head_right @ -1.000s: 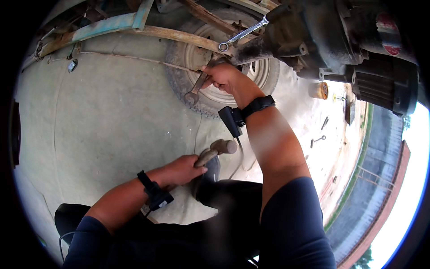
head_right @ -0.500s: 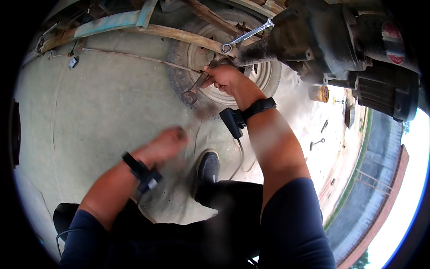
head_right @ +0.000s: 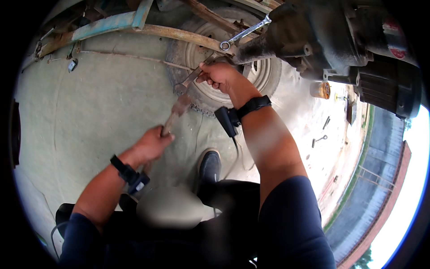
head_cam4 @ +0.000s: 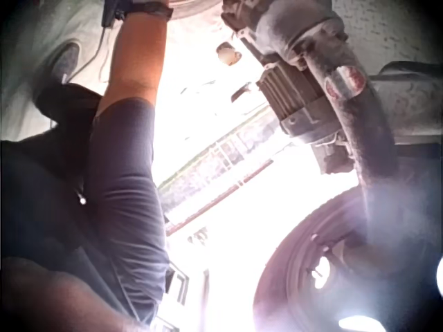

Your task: The person works on a vehicle's rear wheel assembly, using a hammer and wrench to loosen and adjust components near the axle and brake drum. They repeatedly strike a metal part with the hammer and use the wrench to turn bolts, occasionally repositioning tools and hands to access different angles.

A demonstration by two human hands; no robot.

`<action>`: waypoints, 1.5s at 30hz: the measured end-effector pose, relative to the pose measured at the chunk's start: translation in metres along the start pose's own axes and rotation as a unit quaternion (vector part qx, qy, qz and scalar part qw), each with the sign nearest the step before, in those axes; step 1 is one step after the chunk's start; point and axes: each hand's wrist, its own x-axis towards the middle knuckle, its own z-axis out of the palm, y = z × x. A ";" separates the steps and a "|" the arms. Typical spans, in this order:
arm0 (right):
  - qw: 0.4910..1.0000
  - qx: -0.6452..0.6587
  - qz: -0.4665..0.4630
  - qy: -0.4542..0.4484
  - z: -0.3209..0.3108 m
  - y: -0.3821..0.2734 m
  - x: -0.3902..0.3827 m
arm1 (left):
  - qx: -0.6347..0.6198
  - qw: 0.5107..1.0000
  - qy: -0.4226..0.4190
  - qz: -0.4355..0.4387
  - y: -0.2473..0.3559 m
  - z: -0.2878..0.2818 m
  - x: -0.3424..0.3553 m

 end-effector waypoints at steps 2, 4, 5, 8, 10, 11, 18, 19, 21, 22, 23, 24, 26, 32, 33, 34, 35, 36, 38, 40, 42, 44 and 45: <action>1.000 0.001 0.004 -0.003 -0.001 0.000 0.001 | 0.021 0.997 -0.073 0.016 -0.016 0.017 -0.006; 1.000 0.001 0.012 0.001 -0.005 0.000 -0.001 | 0.099 0.984 -0.127 0.081 -0.019 0.035 -0.007; 1.000 0.006 0.010 -0.001 -0.004 -0.002 0.000 | 0.105 0.983 -0.122 0.093 -0.019 0.035 -0.003; 0.999 0.027 0.009 -0.016 -0.001 -0.001 0.003 | 0.026 0.994 -0.075 0.082 -0.010 0.008 0.023; 0.998 0.056 0.007 -0.027 -0.003 0.001 0.007 | -0.066 0.996 -0.054 -0.018 0.018 -0.015 0.020; 0.998 0.060 0.005 -0.025 -0.003 0.001 0.007 | -0.039 0.997 -0.057 -0.022 0.020 -0.013 0.015; 0.998 0.057 -0.005 -0.039 0.006 -0.003 0.005 | 0.107 0.986 -0.048 0.116 -0.037 -0.014 0.024; 0.998 0.056 -0.004 -0.028 -0.001 -0.001 0.003 | 0.062 0.996 -0.038 0.060 0.002 -0.039 0.020; 0.997 0.075 -0.009 -0.033 -0.003 0.001 0.006 | 0.020 0.999 -0.021 -0.014 0.019 -0.048 0.012; 0.996 0.083 -0.013 -0.039 0.000 0.000 0.008 | 0.021 0.999 -0.016 -0.028 0.011 -0.039 0.007; 0.996 0.083 -0.010 -0.035 0.001 -0.001 0.009 | 0.020 0.999 -0.011 -0.041 0.003 -0.029 0.004; 0.996 0.082 -0.006 -0.031 0.001 -0.002 0.009 | 0.047 0.998 -0.037 -0.005 -0.007 -0.021 0.003; 0.996 0.082 -0.004 -0.032 0.001 -0.003 0.010 | 0.101 0.988 -0.092 0.068 -0.012 -0.008 0.000; 0.991 0.119 -0.019 -0.051 0.004 -0.005 0.006 | -0.012 0.999 0.007 0.039 0.027 -0.040 0.025; 0.991 0.125 -0.021 -0.049 0.005 -0.005 0.006 | -0.013 0.999 0.010 0.029 0.027 -0.034 0.020; 0.990 0.131 -0.020 -0.050 0.008 -0.004 0.006 | -0.015 1.000 0.014 0.016 0.025 -0.030 0.015; 0.987 0.153 -0.018 -0.039 0.011 -0.003 0.005 | -0.008 1.000 0.016 0.021 0.021 -0.029 0.012; 0.984 0.174 -0.015 -0.028 0.014 -0.001 0.004 | -0.007 1.000 0.016 0.010 0.016 -0.027 0.007; 0.974 0.226 -0.033 -0.001 0.018 -0.002 0.003 | -0.004 1.000 0.012 -0.003 0.008 -0.025 -0.001; 0.955 0.289 -0.066 0.022 0.026 0.002 0.008 | -0.035 0.999 0.028 -0.018 -0.002 -0.024 -0.005; 0.950 0.302 -0.075 0.015 0.028 0.006 0.011 | -0.075 0.996 0.046 -0.021 -0.014 -0.024 -0.008; 0.947 0.310 -0.086 0.013 0.027 0.008 0.015 | -0.090 0.994 0.050 -0.037 -0.017 -0.028 -0.013; 0.946 0.312 -0.092 0.015 0.026 0.009 0.016 | -0.098 0.993 0.051 -0.044 -0.019 -0.031 -0.015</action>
